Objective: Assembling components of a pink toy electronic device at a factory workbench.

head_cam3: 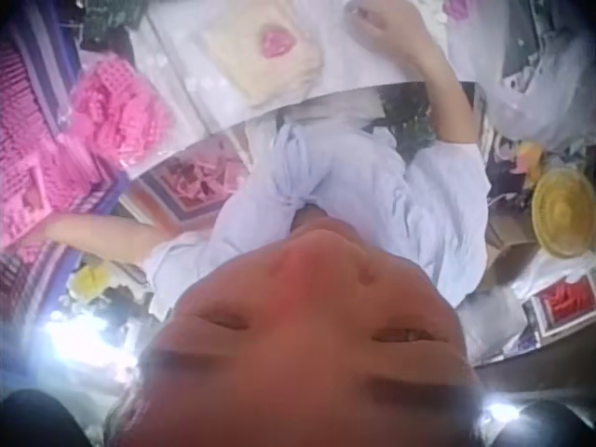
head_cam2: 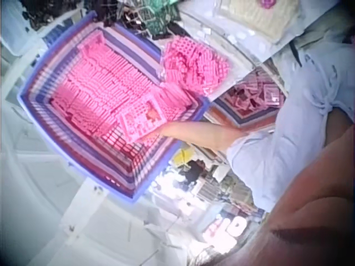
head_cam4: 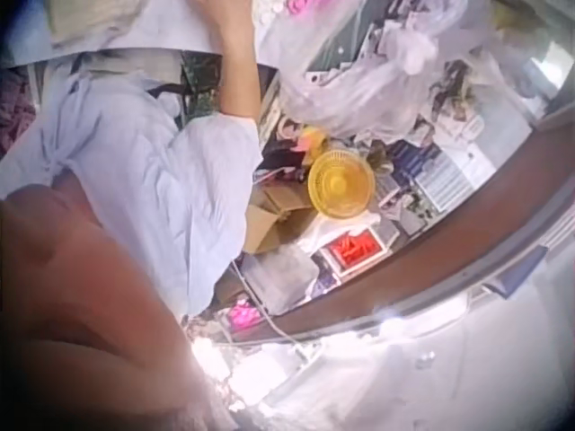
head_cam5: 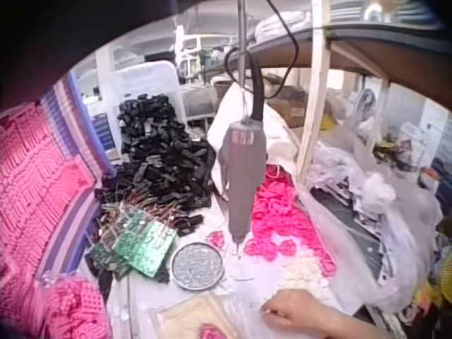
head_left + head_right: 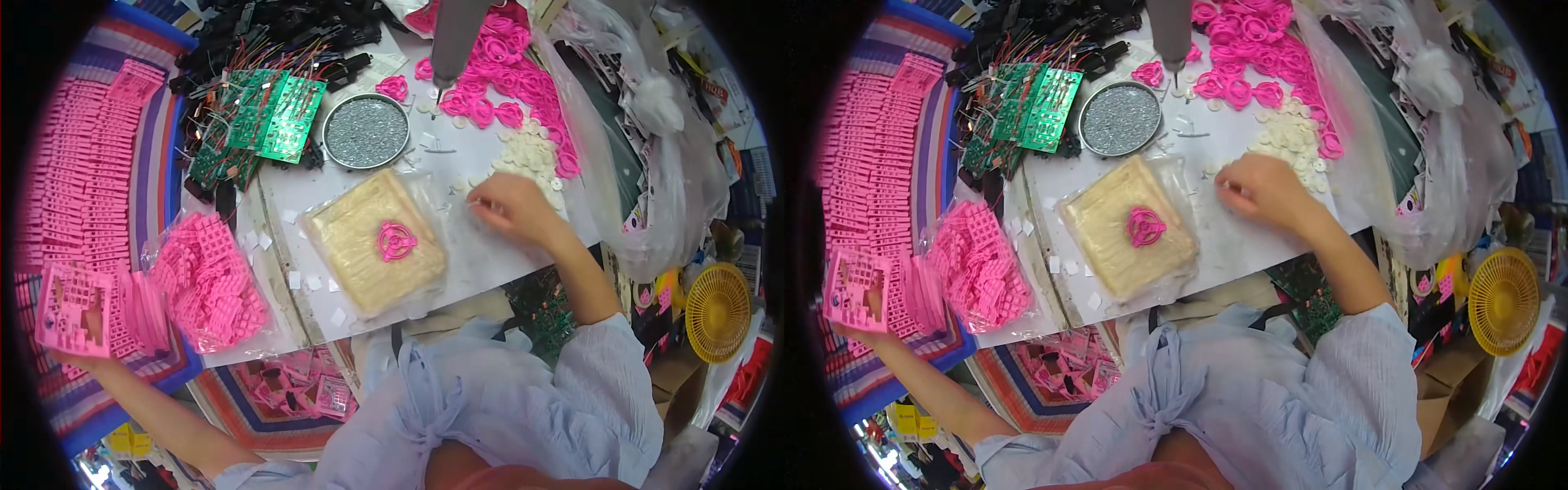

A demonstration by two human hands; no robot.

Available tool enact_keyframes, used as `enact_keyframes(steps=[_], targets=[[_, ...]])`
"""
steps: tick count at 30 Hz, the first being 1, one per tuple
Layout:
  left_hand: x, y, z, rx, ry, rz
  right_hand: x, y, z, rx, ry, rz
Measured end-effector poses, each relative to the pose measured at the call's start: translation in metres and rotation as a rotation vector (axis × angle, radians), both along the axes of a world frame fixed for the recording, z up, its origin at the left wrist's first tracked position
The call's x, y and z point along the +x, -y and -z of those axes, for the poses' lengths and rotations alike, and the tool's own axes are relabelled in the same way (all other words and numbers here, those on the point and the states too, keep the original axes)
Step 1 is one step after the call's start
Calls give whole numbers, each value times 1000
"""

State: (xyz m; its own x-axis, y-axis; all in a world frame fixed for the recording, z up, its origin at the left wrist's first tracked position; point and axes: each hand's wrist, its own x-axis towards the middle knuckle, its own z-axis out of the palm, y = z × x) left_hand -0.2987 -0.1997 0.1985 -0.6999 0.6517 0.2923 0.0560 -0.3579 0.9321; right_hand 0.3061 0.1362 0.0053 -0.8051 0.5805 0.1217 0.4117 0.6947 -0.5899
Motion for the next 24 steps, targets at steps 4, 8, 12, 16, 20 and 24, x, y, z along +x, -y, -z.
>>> enact_keyframes(steps=[4, 8, 12, 16, 20, 24], targets=[[132, -81, 49, 287, 464, 712, 14, -56, -3, 96, 56, 292], [219, -114, 177, 89, 1193, 1060, 18, -94, -6, 147, 89, 390], [271, -115, 217, -35, 1149, 1057, 8, -95, -6, 203, 209, 299], [265, -101, 200, -168, 1085, 611, -2, -94, 6, 308, 246, 267], [279, -87, 168, -212, 920, 232, -5, -99, 2, 277, 182, 350], [290, -78, 176, -179, 855, 187, 12, -104, -7, 220, 111, 413]])
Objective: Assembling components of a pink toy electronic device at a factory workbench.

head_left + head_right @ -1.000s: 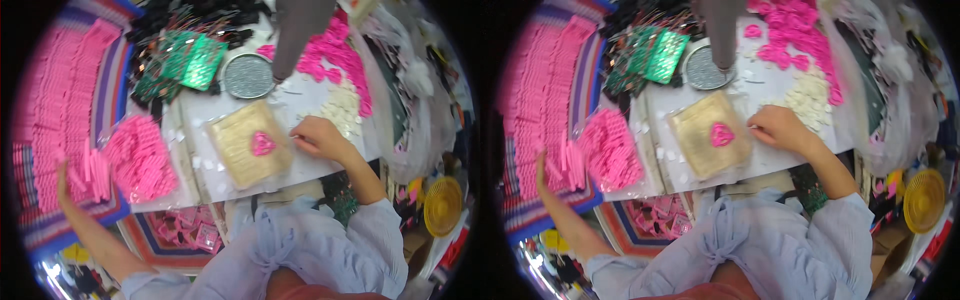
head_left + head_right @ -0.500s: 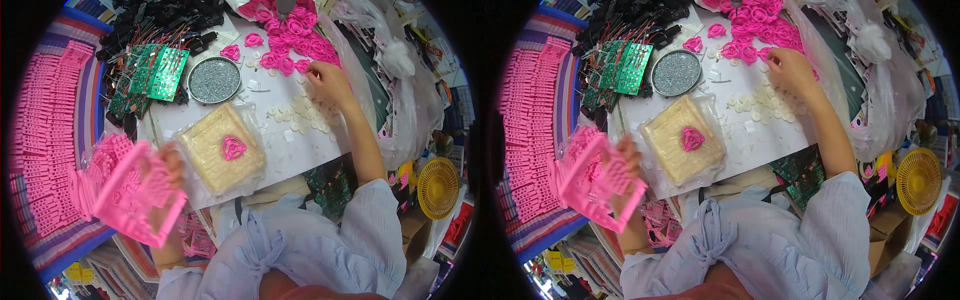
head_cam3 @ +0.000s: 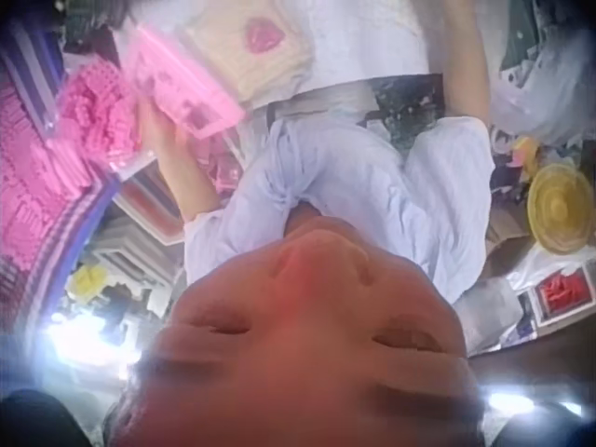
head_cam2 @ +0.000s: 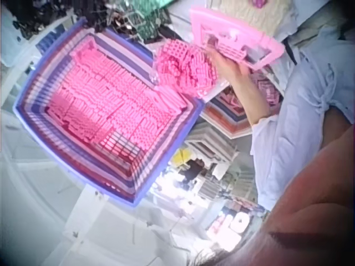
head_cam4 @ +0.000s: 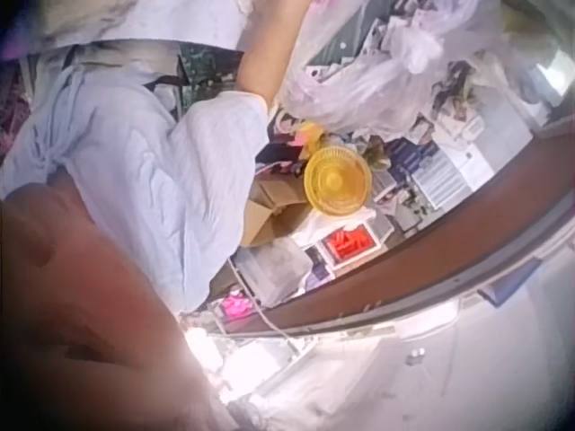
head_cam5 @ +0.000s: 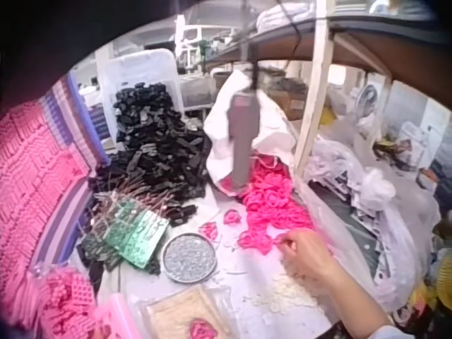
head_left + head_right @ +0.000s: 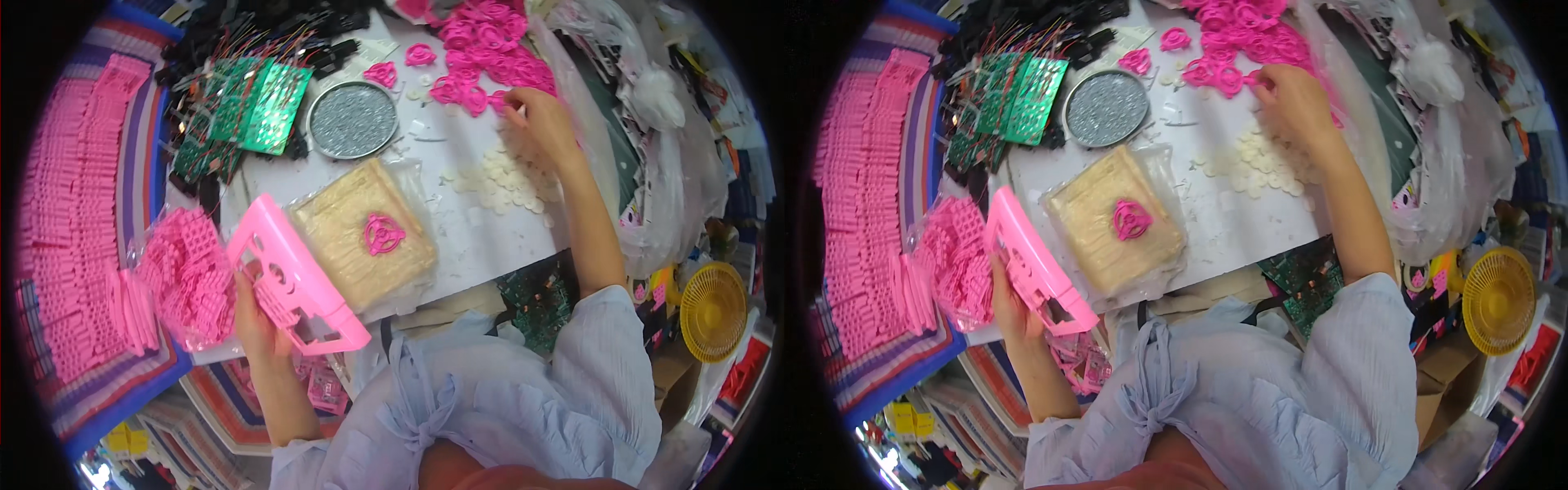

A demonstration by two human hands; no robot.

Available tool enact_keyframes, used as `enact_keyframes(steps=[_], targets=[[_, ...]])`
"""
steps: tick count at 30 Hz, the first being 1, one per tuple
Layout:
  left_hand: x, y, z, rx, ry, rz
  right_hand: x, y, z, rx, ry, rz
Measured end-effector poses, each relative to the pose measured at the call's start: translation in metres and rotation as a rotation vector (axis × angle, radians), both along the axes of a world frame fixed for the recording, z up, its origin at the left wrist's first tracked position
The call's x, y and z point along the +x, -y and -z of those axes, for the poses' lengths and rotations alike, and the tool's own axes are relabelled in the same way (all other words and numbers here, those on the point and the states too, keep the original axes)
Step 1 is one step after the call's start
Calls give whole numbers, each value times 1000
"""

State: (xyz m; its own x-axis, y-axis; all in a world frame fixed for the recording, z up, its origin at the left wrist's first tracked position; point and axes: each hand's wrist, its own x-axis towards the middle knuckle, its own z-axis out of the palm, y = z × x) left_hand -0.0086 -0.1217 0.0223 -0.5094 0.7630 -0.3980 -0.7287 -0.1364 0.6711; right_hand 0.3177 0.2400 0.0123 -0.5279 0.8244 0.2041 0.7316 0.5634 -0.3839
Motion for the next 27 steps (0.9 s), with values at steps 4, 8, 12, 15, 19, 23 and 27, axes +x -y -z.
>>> enact_keyframes(steps=[4, 8, 12, 15, 19, 23, 27], targets=[[6, 9, 16, 16, 65, -22, 5, 40, -40, -233, -333, -233], [3, 16, 15, 96, -62, 63, 62, -9, -61, -93, -431, 139], [10, -2, 8, -19, -203, 82, 208, -123, -16, 147, 441, 435], [12, 1, 1, -46, -218, 28, 223, -127, 34, 416, 674, 710], [16, 0, 1, -39, -216, 46, 317, -175, 82, 720, 647, 661], [13, 10, -4, -65, -266, 15, 258, -164, 38, 287, 638, 582], [17, 10, -6, -83, -282, 15, 197, -98, 5, 297, 584, 452]])
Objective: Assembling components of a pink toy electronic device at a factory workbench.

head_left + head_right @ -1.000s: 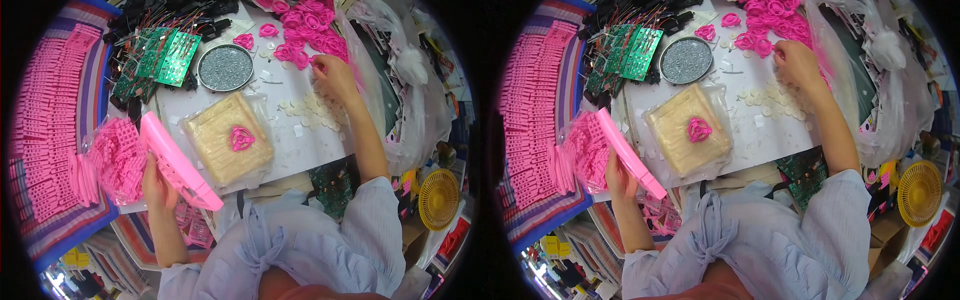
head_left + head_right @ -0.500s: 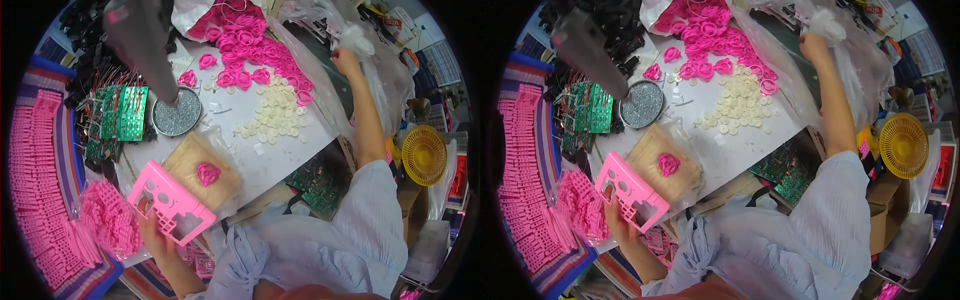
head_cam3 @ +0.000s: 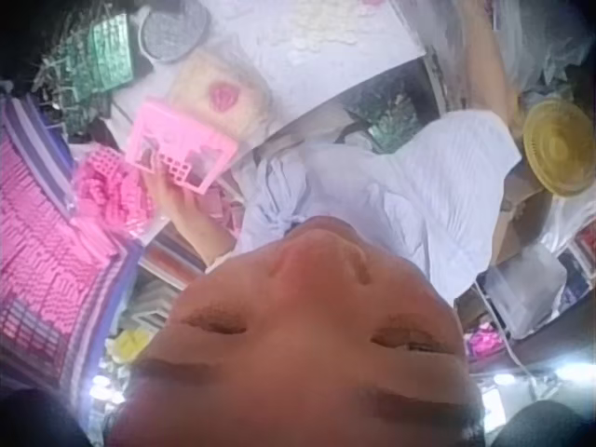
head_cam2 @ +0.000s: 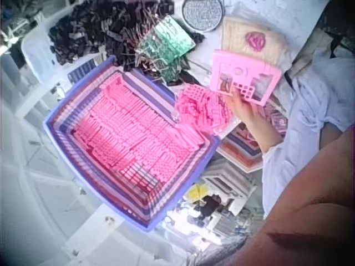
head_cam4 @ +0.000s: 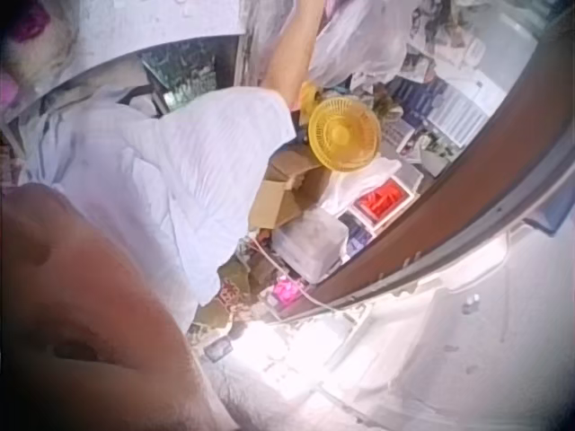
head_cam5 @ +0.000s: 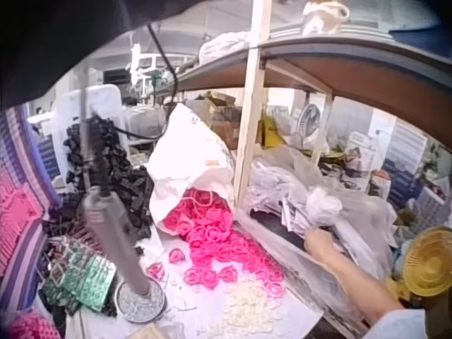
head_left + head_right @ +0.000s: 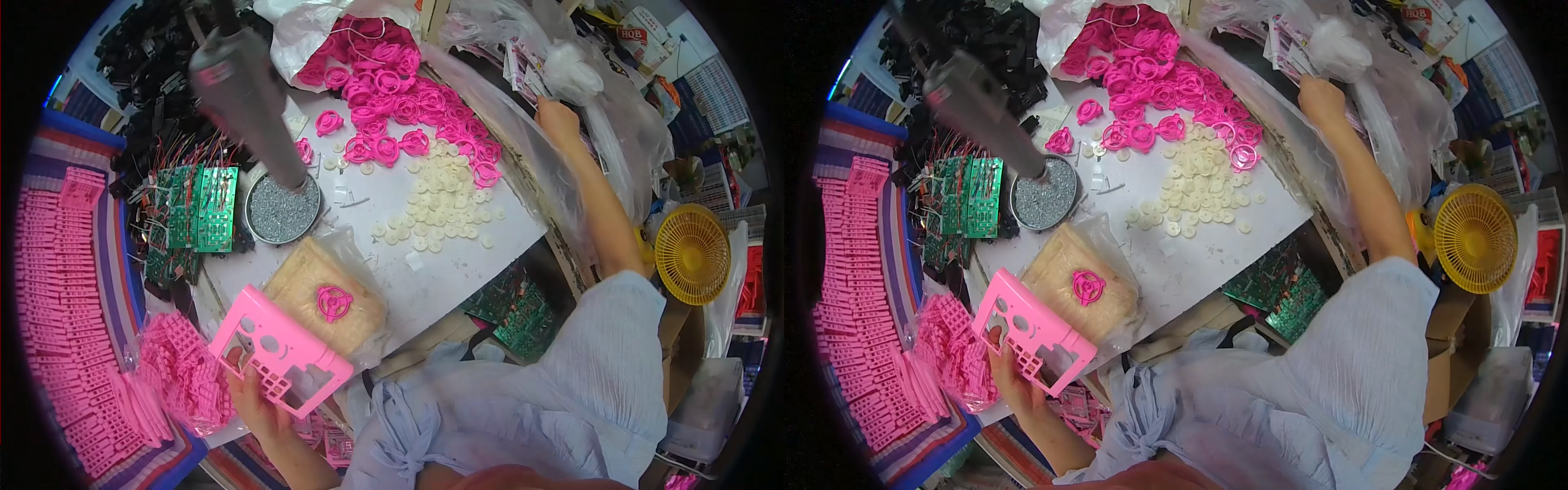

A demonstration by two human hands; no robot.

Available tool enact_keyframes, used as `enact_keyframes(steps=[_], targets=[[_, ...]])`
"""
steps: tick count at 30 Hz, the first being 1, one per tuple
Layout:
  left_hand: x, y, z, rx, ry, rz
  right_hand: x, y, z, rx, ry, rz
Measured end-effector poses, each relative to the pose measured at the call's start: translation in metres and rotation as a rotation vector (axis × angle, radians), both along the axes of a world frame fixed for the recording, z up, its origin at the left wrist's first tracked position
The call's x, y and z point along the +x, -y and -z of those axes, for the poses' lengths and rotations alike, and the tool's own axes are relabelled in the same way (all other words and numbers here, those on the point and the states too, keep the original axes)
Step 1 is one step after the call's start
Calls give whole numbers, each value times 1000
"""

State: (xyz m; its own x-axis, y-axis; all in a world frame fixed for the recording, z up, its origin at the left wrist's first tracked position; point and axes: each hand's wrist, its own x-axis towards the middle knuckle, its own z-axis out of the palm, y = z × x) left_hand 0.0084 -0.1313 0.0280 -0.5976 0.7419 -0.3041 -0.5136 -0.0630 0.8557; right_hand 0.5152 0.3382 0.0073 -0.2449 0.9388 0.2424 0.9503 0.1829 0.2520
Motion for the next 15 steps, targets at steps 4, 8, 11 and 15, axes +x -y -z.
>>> enact_keyframes(steps=[4, 8, 11, 15], targets=[[11, -14, -9, -26, -32, -25, -31, 48, -46, 177, -243, -139], [15, -28, -10, 30, -253, -12, 0, 31, -64, -109, -1171, -188], [19, -35, -13, 47, -424, -41, -24, 52, -97, -122, -1562, -315], [19, -35, -12, 6, -511, -55, -128, 125, -139, -296, -1816, -462]])
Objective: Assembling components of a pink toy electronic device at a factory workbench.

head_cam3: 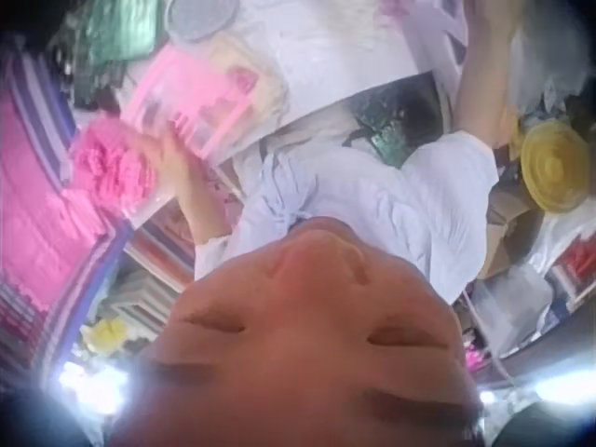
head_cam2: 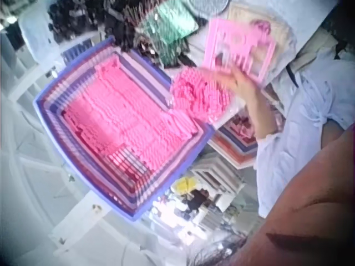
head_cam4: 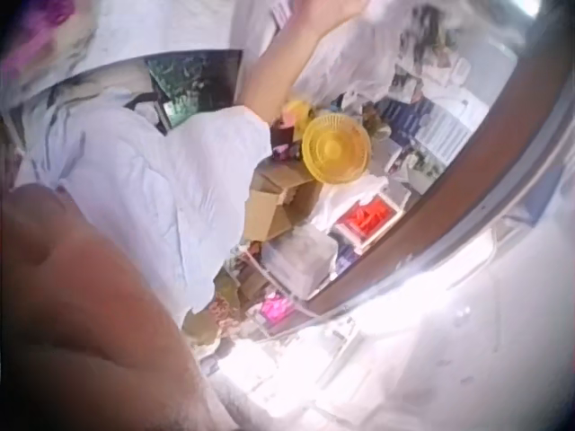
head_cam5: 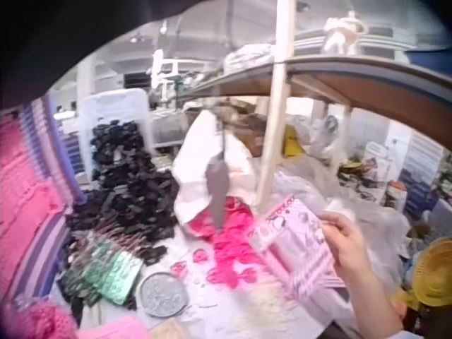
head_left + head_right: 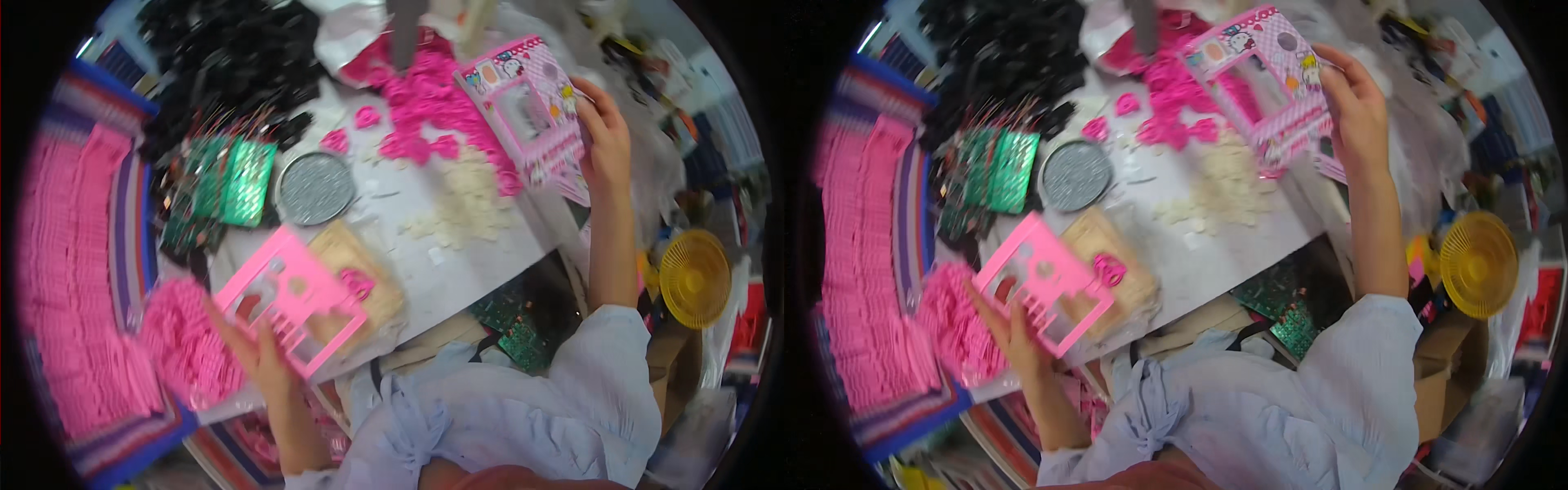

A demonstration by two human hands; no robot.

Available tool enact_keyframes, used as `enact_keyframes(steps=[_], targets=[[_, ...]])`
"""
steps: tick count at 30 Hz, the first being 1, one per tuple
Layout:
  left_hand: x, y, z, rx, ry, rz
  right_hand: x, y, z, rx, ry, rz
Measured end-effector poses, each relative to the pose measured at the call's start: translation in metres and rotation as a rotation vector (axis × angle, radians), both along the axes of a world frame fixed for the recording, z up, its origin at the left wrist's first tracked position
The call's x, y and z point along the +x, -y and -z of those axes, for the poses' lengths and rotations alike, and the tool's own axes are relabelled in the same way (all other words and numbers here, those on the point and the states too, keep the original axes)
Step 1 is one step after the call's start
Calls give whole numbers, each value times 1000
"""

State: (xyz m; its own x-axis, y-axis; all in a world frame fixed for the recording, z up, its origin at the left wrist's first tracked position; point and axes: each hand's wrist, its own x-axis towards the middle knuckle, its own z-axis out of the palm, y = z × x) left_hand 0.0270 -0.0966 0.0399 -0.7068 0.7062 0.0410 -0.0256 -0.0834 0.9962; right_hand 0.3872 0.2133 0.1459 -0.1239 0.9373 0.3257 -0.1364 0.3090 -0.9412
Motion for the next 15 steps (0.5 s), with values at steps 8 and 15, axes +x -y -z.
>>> enact_keyframes(steps=[8, 15], targets=[[31, -35, -11, 208, 245, 55, -174, 166, 83, -112, 195, -461], [15, -10, 0, 116, 393, 74, -180, 148, 102, -89, 346, -750]])
